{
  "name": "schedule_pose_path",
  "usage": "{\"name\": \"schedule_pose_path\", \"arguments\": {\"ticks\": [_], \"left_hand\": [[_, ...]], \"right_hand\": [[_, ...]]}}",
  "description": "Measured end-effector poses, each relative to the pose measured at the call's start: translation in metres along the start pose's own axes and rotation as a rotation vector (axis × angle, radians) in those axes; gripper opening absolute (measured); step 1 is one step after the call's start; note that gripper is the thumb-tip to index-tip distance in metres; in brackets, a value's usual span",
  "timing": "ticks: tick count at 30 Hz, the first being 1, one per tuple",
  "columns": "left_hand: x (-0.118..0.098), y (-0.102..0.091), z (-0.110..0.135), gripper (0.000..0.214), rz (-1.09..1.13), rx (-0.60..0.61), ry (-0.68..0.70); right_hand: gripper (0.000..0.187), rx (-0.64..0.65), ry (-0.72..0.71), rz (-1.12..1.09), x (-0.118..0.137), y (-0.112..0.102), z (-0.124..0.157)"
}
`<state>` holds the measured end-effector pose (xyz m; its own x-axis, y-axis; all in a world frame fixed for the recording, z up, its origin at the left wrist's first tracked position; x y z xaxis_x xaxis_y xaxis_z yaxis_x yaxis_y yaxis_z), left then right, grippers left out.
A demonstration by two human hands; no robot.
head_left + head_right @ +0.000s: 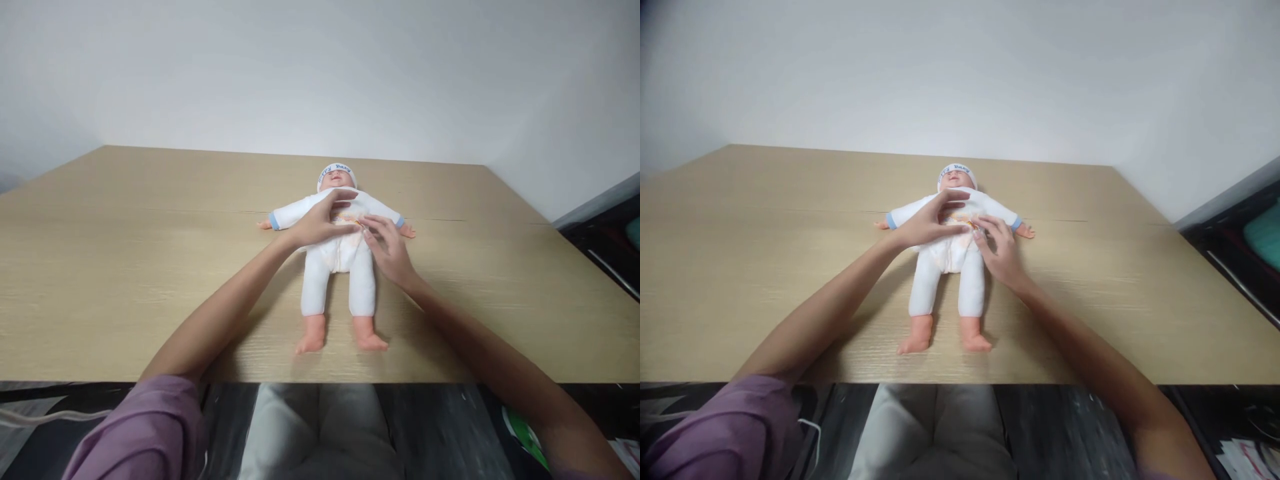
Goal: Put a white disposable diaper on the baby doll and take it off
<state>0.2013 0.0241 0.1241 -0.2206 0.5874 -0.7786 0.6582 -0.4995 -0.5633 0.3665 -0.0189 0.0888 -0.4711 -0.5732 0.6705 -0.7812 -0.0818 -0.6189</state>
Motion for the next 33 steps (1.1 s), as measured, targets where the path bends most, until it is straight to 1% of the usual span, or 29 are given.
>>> {"name": "schedule_pose_path", "arguments": {"ticks": [1,3,5,7,9,12,14,16,18,20,21,23,25,27,29,31,33], "left_hand": [[0.001,-0.005,0.01,0.059,-0.01,-0.056,0.018],[0.004,-0.014,0.038,0.04,-0.115,-0.173,0.039],[0.008,-0.02,0.071,0.031,-0.277,-0.252,0.023],[0.02,-0.024,0.101,0.031,-0.419,-0.265,-0.058],[0.037,-0.027,0.125,0.034,-0.5,-0.234,-0.184],[0.06,-0.032,0.143,0.04,-0.571,-0.188,-0.381],[0.069,-0.035,0.147,0.038,-0.636,-0.17,-0.505],[0.076,-0.036,0.146,0.033,-0.666,-0.139,-0.608],[0.081,-0.036,0.144,0.029,-0.619,-0.103,-0.665],[0.087,-0.038,0.143,0.031,-0.508,-0.089,-0.702],[0.09,-0.04,0.144,0.032,-0.444,-0.097,-0.718],[0.097,-0.045,0.147,0.035,-0.312,-0.127,-0.741],[0.1,-0.05,0.146,0.04,-0.166,-0.147,-0.705],[0.096,-0.057,0.14,0.045,-0.006,-0.172,-0.6],[0.086,-0.067,0.131,0.046,0.109,-0.21,-0.483],[0.073,-0.073,0.117,0.047,0.145,-0.229,-0.411],[0.06,-0.069,0.097,0.049,0.148,-0.207,-0.377]], "right_hand": [[0.047,0.032,-0.054,0.067,0.007,0.005,0.005],[0.055,0.117,-0.138,0.142,0.016,0.015,0.01],[0.06,0.168,-0.18,0.149,0.018,0.02,0.011],[0.059,0.175,-0.188,0.141,0.018,0.019,0.009],[0.055,0.14,-0.181,0.158,0.022,0.014,0.004],[0.046,0.038,-0.192,0.23,0.041,0.002,-0.009],[0.038,-0.008,-0.229,0.29,0.061,0.0,-0.022],[0.029,0.027,-0.258,0.318,0.079,0.007,-0.04],[0.021,0.15,-0.228,0.316,0.088,0.022,-0.061],[0.012,0.308,-0.143,0.32,0.086,0.042,-0.076],[0.009,0.362,-0.094,0.325,0.083,0.049,-0.081],[0.008,0.408,-0.018,0.332,0.076,0.057,-0.087],[0.008,0.407,0.014,0.328,0.072,0.059,-0.088],[0.009,0.409,0.014,0.333,0.072,0.059,-0.087],[0.014,0.41,0.013,0.339,0.073,0.059,-0.085],[0.024,0.405,0.029,0.332,0.071,0.059,-0.085],[0.036,0.388,0.039,0.322,0.069,0.061,-0.086]]}}
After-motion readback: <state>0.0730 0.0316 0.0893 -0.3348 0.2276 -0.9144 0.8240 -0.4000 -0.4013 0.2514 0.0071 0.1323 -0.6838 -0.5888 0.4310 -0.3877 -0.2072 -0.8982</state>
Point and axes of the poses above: each hand's wrist, its own z-axis away from the middle knuckle, its own y-axis out of the palm, x = y × z, the point moved 10 cm from there along -z, towards the middle knuckle, and after that the axes turned 15 degrees about x, right-handed, at the moved point
